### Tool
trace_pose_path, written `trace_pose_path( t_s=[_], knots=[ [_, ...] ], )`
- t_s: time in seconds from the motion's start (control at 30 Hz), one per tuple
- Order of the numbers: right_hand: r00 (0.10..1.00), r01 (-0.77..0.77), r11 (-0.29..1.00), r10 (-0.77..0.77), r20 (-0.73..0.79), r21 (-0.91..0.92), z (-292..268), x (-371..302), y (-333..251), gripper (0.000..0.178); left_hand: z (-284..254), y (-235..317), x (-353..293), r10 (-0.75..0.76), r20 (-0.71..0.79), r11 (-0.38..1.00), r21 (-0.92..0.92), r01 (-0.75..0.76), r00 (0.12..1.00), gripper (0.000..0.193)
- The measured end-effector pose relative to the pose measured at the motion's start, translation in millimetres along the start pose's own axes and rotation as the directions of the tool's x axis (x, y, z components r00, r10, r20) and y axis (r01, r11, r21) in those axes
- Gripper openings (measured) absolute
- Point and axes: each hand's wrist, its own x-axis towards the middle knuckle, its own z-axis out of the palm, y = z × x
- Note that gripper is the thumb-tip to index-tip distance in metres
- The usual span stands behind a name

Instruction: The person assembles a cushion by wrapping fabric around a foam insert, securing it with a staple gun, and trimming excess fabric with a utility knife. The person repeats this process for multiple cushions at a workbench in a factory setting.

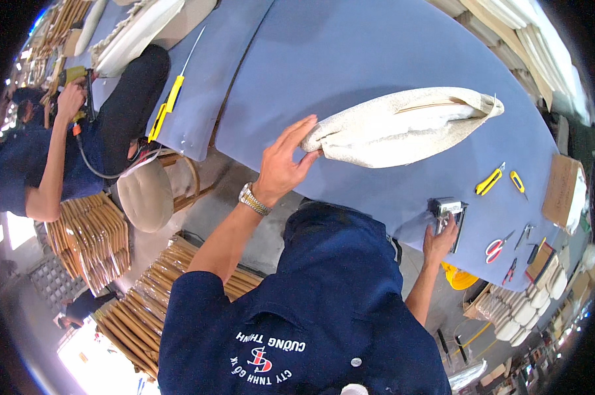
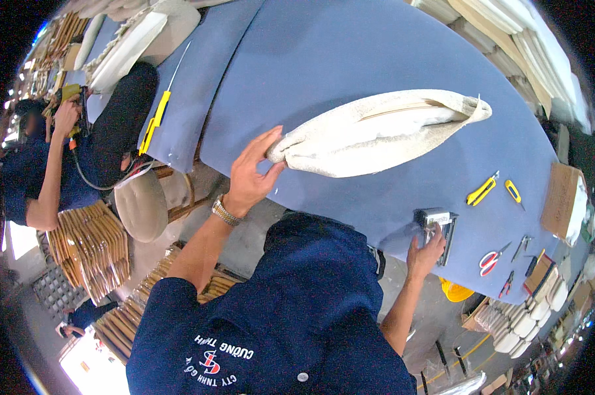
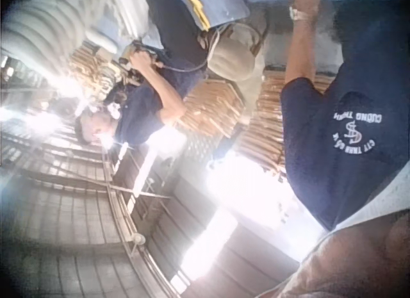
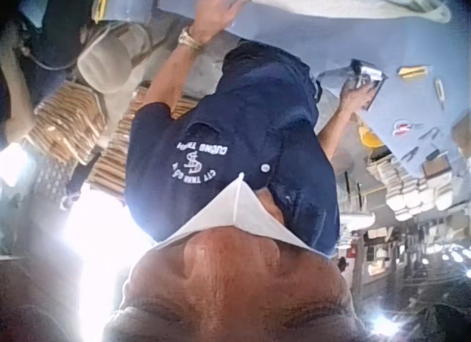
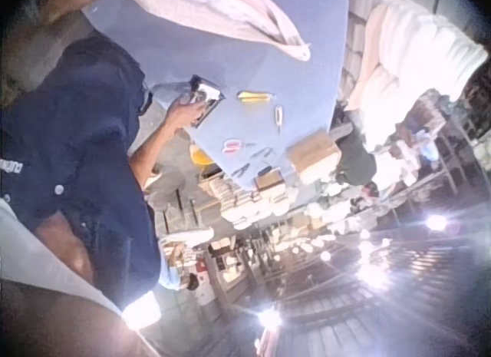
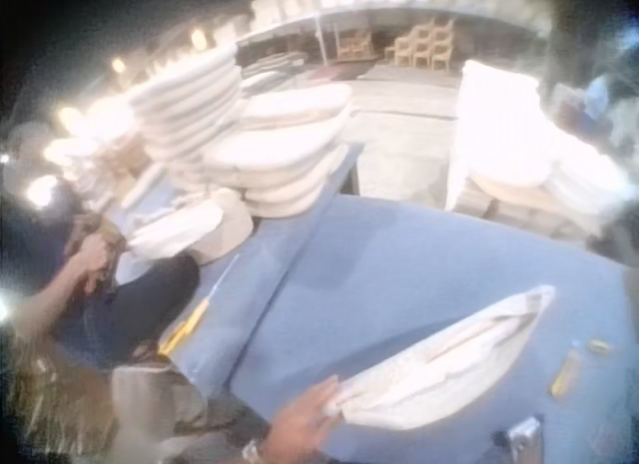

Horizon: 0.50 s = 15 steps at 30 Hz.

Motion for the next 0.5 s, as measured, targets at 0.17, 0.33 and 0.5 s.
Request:
trace_pose_path(
  t_s=[0.17, 0.33, 0.5],
  knots=[
    [0.986, -0.089, 0.996, 0.086, -0.143, -0.011, 22.5, 27.4, 5.2, 0.084, 14.7, -11.5, 1.5, 0.148, -0.094, 0.984, -0.09, -0.157, 0.984, 0.055],
    [0.992, -0.129, 0.982, 0.126, 0.033, 0.135, -12.8, 45.9, 5.1, 0.08, 17.0, 9.2, 2.7, 0.081, -0.092, 0.983, -0.157, -0.094, 0.992, 0.046],
    [0.934, -0.348, 0.743, 0.225, 0.276, 0.572, -88.7, 25.4, -60.2, 0.059, 21.5, 15.2, -5.5, 0.067, -0.078, 0.982, -0.172, -0.08, 0.995, 0.041]
  ],
)
